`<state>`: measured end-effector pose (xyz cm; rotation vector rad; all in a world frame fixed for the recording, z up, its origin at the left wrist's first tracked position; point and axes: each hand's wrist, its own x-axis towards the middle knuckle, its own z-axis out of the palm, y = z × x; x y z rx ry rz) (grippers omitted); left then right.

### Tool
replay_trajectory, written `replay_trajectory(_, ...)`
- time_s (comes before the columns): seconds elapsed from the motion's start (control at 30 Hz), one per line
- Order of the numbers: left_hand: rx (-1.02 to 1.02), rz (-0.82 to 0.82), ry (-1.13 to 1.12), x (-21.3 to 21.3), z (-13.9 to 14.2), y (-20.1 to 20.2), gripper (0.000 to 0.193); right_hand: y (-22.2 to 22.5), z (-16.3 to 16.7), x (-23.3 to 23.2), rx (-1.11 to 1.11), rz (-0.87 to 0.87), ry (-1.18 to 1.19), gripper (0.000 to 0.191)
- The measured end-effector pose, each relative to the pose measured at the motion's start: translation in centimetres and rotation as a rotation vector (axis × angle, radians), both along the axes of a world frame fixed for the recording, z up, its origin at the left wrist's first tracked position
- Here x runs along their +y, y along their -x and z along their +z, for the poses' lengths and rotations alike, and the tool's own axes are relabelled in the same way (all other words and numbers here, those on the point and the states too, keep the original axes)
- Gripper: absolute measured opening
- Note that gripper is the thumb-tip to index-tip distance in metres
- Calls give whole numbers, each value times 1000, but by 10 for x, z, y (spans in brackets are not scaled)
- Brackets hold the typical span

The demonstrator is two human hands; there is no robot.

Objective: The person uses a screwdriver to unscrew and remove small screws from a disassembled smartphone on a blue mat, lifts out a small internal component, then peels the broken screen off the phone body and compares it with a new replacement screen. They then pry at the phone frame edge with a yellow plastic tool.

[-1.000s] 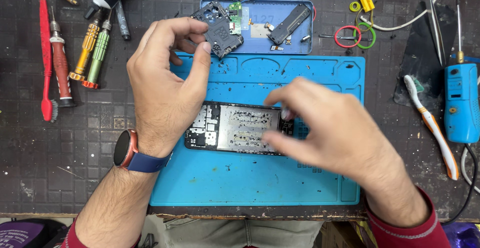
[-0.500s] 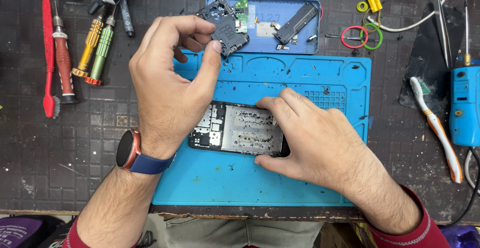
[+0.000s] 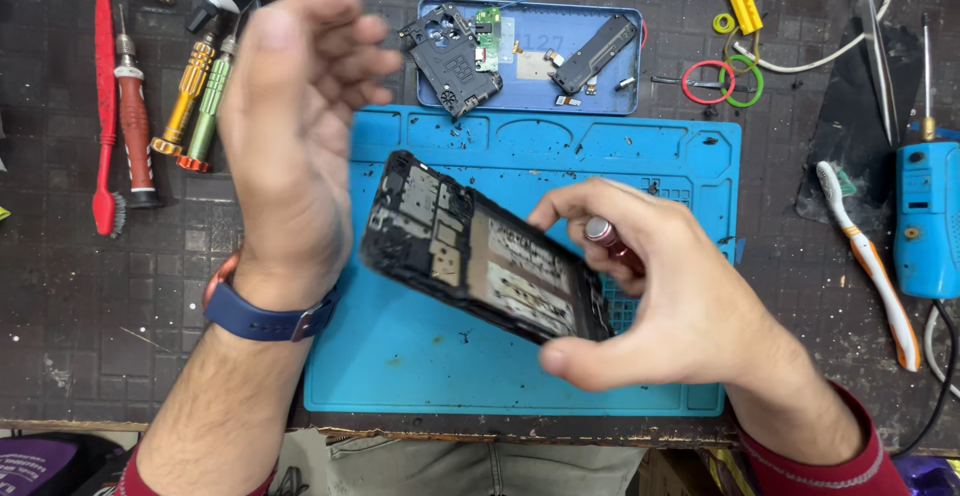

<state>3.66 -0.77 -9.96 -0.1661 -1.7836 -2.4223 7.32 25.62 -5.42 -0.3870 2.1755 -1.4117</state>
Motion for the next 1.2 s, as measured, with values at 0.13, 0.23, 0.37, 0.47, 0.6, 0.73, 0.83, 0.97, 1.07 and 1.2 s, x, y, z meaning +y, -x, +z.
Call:
replay_trajectory(0.13,-49,-383,-93,6,12,-10,91,-1,-10,13,-416,7,376,96)
replay_trajectory(0.23,23,-572,29,18,17,-17,98,-4,-26,15,-506,13,487,92)
replay_trajectory(0.37,-57,-639,-155,34,12,-26,83,-8,-45,15,-685,-115,701,77)
replay_trajectory(0.47,-105,-490,-100,35,3,-30,65,-9,-51,15,-728,-155,753,66)
replay_trajectory(0.6,-200,-360,-175,31,-6,-32,50,-4,-45,16,-662,-261,760,51)
replay_trajectory(0.73,-276,-322,-188,33,-6,-31,50,19,-36,24,-463,-549,851,26)
replay_trajectory(0.83,-287,-318,-188,38,-3,-26,46,36,-30,43,-339,-774,809,35)
replay_trajectory(0.97,-326,-328,-201,41,1,-26,45,51,-32,72,-125,-859,796,40)
replay_trajectory(1.07,-347,-315,-239,42,0,-25,45,61,-40,88,28,-912,727,50)
replay_trajectory(1.2,-380,-291,-323,41,0,-22,45,66,-48,99,82,-1016,685,57)
